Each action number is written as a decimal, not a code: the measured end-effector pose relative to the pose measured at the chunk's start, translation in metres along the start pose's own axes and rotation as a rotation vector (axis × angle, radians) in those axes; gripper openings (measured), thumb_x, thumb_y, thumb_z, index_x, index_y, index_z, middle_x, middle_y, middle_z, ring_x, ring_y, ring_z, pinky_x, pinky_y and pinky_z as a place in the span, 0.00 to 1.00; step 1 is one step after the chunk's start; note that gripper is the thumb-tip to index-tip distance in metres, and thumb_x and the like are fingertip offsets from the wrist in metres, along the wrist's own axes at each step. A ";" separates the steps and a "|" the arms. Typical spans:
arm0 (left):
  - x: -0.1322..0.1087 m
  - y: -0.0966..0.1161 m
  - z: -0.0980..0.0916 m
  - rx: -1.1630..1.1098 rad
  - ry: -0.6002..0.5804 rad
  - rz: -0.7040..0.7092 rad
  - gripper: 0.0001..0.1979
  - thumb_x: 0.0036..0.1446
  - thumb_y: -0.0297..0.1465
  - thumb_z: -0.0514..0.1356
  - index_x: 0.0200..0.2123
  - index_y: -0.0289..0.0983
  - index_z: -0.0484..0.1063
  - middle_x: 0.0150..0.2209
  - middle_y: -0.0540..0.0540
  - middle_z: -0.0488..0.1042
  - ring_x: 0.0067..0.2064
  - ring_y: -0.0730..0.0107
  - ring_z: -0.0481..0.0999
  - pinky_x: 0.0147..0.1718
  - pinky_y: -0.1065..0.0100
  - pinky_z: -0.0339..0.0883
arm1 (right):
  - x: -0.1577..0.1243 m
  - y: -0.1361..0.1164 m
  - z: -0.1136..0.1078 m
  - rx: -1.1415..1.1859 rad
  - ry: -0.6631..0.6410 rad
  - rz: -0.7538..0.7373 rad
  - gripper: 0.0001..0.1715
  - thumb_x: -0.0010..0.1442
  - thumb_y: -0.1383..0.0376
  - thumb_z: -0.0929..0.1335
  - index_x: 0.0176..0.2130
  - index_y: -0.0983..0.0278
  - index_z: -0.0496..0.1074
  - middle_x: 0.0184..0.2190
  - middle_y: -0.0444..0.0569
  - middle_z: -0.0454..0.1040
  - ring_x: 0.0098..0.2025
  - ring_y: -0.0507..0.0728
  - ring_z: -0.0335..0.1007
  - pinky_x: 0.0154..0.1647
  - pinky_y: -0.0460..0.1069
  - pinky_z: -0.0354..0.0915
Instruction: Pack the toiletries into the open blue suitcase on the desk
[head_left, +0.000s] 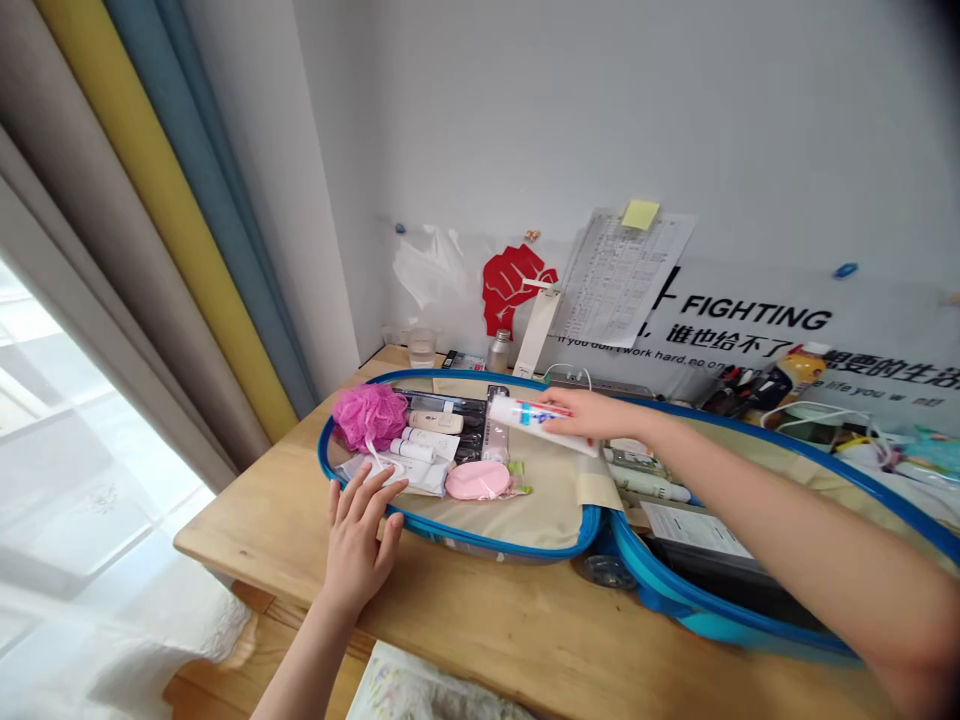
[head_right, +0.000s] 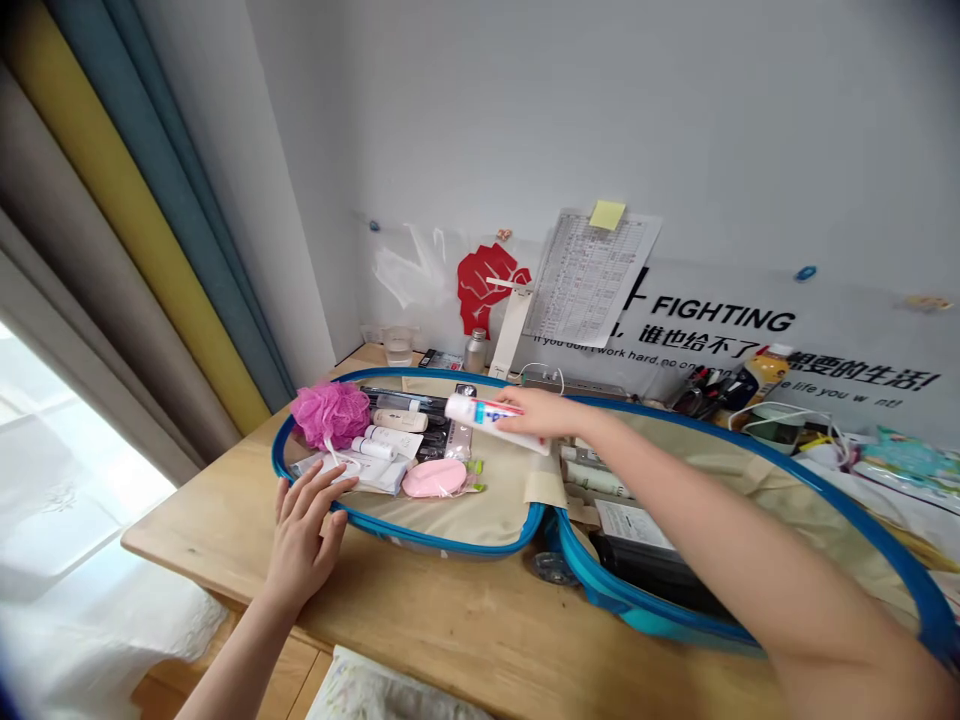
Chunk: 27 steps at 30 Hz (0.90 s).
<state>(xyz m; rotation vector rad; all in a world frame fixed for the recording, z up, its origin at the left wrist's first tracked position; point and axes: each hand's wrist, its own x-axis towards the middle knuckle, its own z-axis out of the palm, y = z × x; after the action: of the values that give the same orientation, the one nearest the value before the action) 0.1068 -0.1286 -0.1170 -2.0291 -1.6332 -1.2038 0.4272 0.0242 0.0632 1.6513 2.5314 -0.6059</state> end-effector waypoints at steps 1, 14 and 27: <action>0.000 0.000 0.000 0.003 -0.001 0.002 0.17 0.66 0.33 0.51 0.52 0.44 0.74 0.56 0.44 0.75 0.65 0.57 0.64 0.69 0.53 0.37 | 0.013 -0.016 0.008 -0.012 -0.006 -0.041 0.26 0.59 0.57 0.68 0.56 0.58 0.67 0.50 0.51 0.76 0.39 0.56 0.75 0.31 0.46 0.67; 0.000 0.001 -0.002 0.007 -0.017 0.003 0.17 0.66 0.33 0.51 0.52 0.43 0.74 0.55 0.44 0.75 0.64 0.58 0.64 0.69 0.53 0.37 | 0.088 -0.103 0.077 -0.101 0.060 -0.262 0.28 0.59 0.58 0.69 0.57 0.58 0.67 0.57 0.53 0.70 0.52 0.59 0.73 0.48 0.49 0.66; 0.000 0.000 0.000 0.006 -0.022 -0.007 0.17 0.66 0.33 0.51 0.52 0.44 0.75 0.56 0.45 0.75 0.64 0.58 0.64 0.69 0.52 0.38 | 0.084 -0.099 0.084 -0.150 0.107 -0.256 0.37 0.51 0.57 0.75 0.58 0.59 0.66 0.58 0.55 0.66 0.54 0.61 0.71 0.50 0.50 0.65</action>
<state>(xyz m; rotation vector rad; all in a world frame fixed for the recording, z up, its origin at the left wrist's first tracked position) 0.1062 -0.1290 -0.1171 -2.0412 -1.6536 -1.1812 0.2901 0.0327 -0.0074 1.3579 2.8121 -0.3389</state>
